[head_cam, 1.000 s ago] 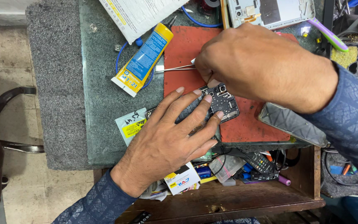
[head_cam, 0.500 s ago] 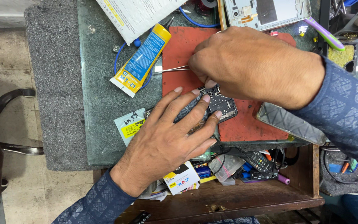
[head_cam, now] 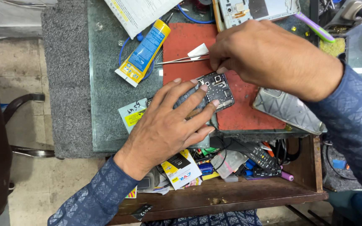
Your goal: The person uses tweezers and a screwdriver to remove and reposition internal components of a disassembled smartphone. They handle the motherboard, camera module, and back cover, then use a screwdriver to fasten screws around the camera area and along the frame.
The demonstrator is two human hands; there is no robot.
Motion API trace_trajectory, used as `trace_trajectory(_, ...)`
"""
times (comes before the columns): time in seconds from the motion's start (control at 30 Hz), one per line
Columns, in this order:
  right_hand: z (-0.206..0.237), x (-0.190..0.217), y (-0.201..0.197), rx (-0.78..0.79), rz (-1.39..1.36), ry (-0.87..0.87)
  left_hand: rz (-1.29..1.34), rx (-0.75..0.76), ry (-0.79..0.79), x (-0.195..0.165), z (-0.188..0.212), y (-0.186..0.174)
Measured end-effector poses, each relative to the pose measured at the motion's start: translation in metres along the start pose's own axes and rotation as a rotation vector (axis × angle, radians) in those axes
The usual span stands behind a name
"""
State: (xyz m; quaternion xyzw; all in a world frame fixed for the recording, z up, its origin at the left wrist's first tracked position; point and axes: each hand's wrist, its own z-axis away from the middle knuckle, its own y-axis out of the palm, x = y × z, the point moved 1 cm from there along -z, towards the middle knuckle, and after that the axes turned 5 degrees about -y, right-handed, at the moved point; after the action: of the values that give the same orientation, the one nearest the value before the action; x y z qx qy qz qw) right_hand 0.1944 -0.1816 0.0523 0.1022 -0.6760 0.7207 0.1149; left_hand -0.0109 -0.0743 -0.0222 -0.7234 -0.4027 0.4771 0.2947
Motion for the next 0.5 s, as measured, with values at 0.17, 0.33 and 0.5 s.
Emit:
trace_trajectory(0.17, -0.0013, -0.006, 0.0024, 0.079, -0.035, 0.12, -0.011, -0.016, -0.001, -0.0002, -0.0007, 0.0043)
trace_trajectory(0.33, -0.0047, -0.0041, 0.003, 0.108, -0.006, 0.11, -0.037, 0.004, 0.009, -0.0006, 0.0002, 0.0064)
trace_trajectory(0.5, -0.0048, 0.0009, 0.0062, 0.142, 0.047, 0.182, -0.087, 0.013, 0.021, -0.0016, -0.0011, 0.0042)
